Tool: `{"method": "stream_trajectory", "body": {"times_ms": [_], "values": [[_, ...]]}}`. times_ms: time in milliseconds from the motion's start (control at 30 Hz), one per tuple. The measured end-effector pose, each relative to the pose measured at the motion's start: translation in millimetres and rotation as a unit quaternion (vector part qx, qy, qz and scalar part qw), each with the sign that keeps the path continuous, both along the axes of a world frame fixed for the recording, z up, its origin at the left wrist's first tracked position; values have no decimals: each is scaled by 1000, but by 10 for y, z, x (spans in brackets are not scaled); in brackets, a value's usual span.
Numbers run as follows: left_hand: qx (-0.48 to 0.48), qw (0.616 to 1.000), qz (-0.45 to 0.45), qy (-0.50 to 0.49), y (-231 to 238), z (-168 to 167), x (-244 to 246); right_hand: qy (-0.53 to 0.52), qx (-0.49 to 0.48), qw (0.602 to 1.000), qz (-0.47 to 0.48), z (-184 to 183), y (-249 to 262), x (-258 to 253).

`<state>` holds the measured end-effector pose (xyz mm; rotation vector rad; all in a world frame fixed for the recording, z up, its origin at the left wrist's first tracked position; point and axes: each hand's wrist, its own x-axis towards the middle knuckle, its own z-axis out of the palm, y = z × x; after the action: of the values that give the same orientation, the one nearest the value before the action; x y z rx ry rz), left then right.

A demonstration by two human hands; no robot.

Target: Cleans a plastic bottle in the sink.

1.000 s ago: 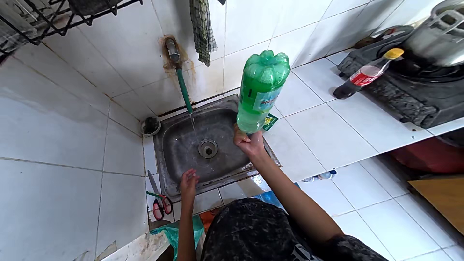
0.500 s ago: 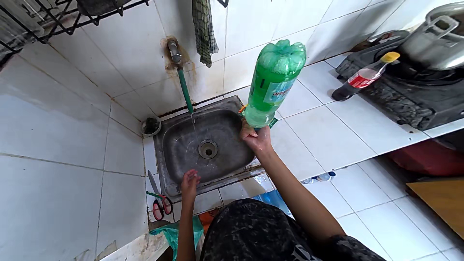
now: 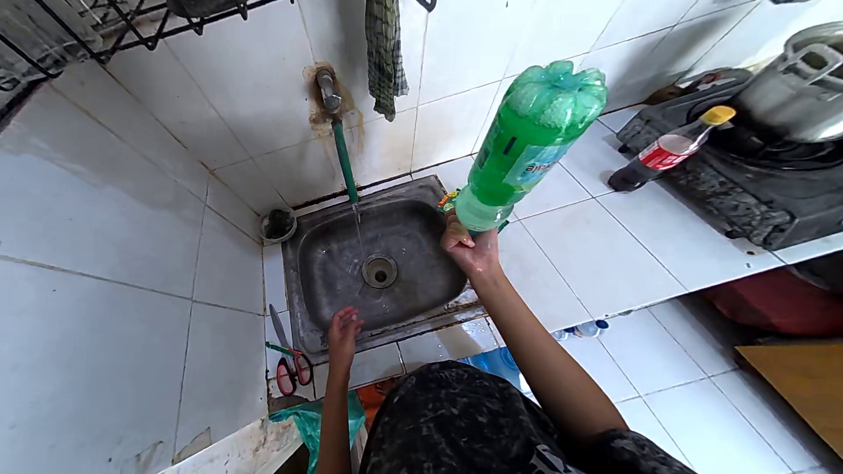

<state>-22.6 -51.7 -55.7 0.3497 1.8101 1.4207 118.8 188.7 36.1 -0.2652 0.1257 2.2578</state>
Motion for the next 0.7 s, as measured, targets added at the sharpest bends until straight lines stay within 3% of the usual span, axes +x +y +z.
{"method": "stream_trajectory", "body": {"times_ms": [700], "values": [[-1, 1000, 6, -5, -25, -21, -21, -13, 1, 1000, -7, 63, -6, 18]]}}
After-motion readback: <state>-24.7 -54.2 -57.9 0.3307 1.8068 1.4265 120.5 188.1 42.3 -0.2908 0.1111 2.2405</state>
